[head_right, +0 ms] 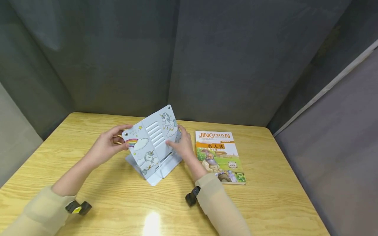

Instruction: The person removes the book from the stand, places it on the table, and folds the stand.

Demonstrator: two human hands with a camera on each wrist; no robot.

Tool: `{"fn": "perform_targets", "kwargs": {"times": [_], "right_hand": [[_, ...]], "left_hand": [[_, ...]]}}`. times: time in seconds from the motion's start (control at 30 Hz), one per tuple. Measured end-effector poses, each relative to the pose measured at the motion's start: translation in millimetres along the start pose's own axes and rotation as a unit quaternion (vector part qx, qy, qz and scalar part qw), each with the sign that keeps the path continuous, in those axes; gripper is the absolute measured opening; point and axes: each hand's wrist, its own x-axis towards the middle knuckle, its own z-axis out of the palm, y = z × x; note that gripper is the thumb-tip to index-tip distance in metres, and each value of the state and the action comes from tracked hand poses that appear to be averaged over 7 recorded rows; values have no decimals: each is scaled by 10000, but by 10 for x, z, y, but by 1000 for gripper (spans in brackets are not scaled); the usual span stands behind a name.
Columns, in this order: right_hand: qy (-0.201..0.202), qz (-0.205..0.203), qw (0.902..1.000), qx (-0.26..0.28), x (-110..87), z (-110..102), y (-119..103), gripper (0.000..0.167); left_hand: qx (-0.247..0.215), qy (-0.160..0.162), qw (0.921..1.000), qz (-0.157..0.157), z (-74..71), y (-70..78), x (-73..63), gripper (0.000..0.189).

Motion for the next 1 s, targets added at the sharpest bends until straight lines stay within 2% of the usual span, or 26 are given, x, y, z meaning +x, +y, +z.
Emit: {"fn": "perform_targets", "kwargs": {"times": [0.6, 1.0], "right_hand": [[-509, 32, 9986, 104, 109, -6, 78, 82], [-844, -123, 9964, 32, 152, -44, 95, 82]], "left_hand": [[-90, 75, 9999, -108, 71, 44, -84, 58], [-174, 194, 9997, 7, 126, 71, -134, 56]]}}
